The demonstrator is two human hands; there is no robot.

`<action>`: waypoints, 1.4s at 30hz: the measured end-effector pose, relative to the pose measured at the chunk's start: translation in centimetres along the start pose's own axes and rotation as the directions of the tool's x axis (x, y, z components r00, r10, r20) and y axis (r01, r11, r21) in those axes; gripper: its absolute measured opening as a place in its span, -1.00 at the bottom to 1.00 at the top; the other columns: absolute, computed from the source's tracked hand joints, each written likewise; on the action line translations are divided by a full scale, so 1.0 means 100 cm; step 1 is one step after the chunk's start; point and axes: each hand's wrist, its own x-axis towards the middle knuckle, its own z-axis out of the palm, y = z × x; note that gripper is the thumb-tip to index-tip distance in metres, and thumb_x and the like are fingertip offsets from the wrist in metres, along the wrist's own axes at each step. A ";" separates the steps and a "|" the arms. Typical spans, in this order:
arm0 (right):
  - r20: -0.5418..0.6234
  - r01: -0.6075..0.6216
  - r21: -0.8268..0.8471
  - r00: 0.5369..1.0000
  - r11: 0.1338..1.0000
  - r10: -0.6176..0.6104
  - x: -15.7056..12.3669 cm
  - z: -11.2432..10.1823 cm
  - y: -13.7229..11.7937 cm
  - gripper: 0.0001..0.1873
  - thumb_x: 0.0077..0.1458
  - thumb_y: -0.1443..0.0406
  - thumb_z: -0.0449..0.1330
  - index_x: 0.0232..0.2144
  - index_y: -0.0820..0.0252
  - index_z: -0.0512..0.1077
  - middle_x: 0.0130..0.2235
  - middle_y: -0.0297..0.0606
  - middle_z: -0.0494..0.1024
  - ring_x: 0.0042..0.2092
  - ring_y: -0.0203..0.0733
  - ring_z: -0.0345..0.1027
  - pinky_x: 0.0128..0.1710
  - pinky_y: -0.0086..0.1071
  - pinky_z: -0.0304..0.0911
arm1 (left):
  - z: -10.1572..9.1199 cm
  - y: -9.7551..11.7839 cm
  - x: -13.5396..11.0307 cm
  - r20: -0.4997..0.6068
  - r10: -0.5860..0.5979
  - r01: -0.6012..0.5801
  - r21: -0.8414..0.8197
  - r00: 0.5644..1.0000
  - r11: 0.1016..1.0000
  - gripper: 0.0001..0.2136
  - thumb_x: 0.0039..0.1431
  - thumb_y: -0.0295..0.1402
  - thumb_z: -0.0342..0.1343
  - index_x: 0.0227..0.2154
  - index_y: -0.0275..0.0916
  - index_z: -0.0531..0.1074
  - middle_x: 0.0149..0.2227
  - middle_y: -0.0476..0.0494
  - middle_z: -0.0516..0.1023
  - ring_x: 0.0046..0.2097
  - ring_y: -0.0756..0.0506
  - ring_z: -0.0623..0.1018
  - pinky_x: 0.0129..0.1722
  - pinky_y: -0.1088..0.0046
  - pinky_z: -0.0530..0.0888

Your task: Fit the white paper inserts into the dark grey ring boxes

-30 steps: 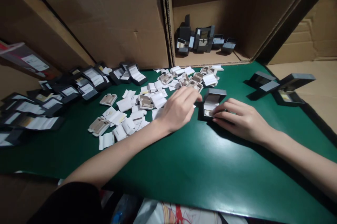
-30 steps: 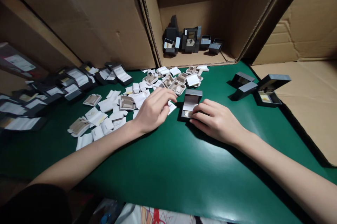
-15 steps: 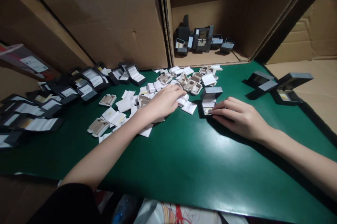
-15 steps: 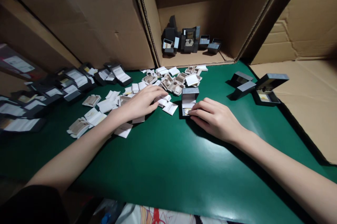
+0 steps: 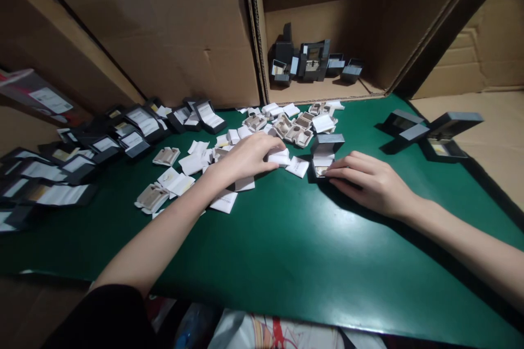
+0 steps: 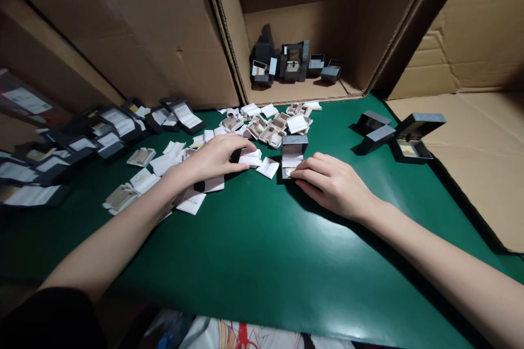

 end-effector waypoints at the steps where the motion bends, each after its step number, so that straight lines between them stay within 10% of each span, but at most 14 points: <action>1: -0.001 -0.003 -0.002 1.000 1.000 0.003 0.000 0.000 0.000 -0.81 0.11 0.42 0.18 -0.18 0.22 0.44 -0.25 -0.18 0.55 -0.28 -0.22 0.36 -0.30 -0.32 0.29 | 0.000 0.000 0.000 -0.019 0.018 -0.018 -0.007 1.000 1.000 -0.74 0.14 -0.31 0.14 -0.11 -0.26 0.45 -0.10 -0.16 0.51 -0.07 -0.16 0.48 -0.11 0.32 0.39; 15: -0.149 -0.029 0.170 0.987 0.985 0.055 0.004 -0.011 -0.007 -0.85 0.07 0.36 0.21 -0.26 0.17 0.35 -0.20 -0.10 0.47 -0.20 -0.12 0.39 -0.24 -0.24 0.35 | 0.018 0.047 -0.002 -0.270 0.412 -0.438 -0.043 0.870 0.898 -0.66 0.19 -0.34 0.14 -0.01 -0.31 0.28 -0.08 -0.25 0.48 -0.09 -0.14 0.48 -0.15 0.36 0.44; 25: -0.148 0.008 0.129 0.989 0.992 0.011 0.009 -0.008 -0.018 -0.67 0.07 0.37 0.23 -0.09 0.10 0.33 -0.13 -0.08 0.47 -0.12 -0.10 0.43 -0.22 -0.25 0.41 | 0.039 0.056 -0.004 -0.450 0.438 -0.483 0.019 0.778 0.876 -0.63 0.25 -0.30 0.09 0.04 -0.29 0.18 -0.08 -0.25 0.47 -0.07 -0.13 0.47 -0.12 0.34 0.48; 34: -0.209 -0.135 0.065 0.967 0.989 0.146 0.007 -0.013 -0.009 -0.72 0.02 0.35 0.25 -0.16 0.12 0.38 -0.17 -0.08 0.48 -0.18 -0.06 0.44 -0.23 -0.20 0.41 | 0.046 0.049 -0.003 -0.425 0.259 -0.299 -0.028 0.867 0.954 -0.86 0.29 -0.45 -0.02 -0.16 -0.27 0.39 -0.11 -0.21 0.41 -0.06 -0.10 0.43 -0.09 0.33 0.46; 42: -0.181 -0.114 -0.038 0.978 0.993 0.105 0.007 -0.013 -0.004 -0.77 0.04 0.36 0.22 -0.19 0.13 0.39 -0.19 -0.09 0.49 -0.21 -0.09 0.43 -0.24 -0.20 0.40 | 0.056 0.048 -0.002 -0.340 0.343 -0.324 0.114 0.875 0.939 -0.78 0.31 -0.45 -0.06 -0.10 -0.31 0.45 -0.19 -0.22 0.45 -0.19 -0.07 0.44 -0.24 0.40 0.46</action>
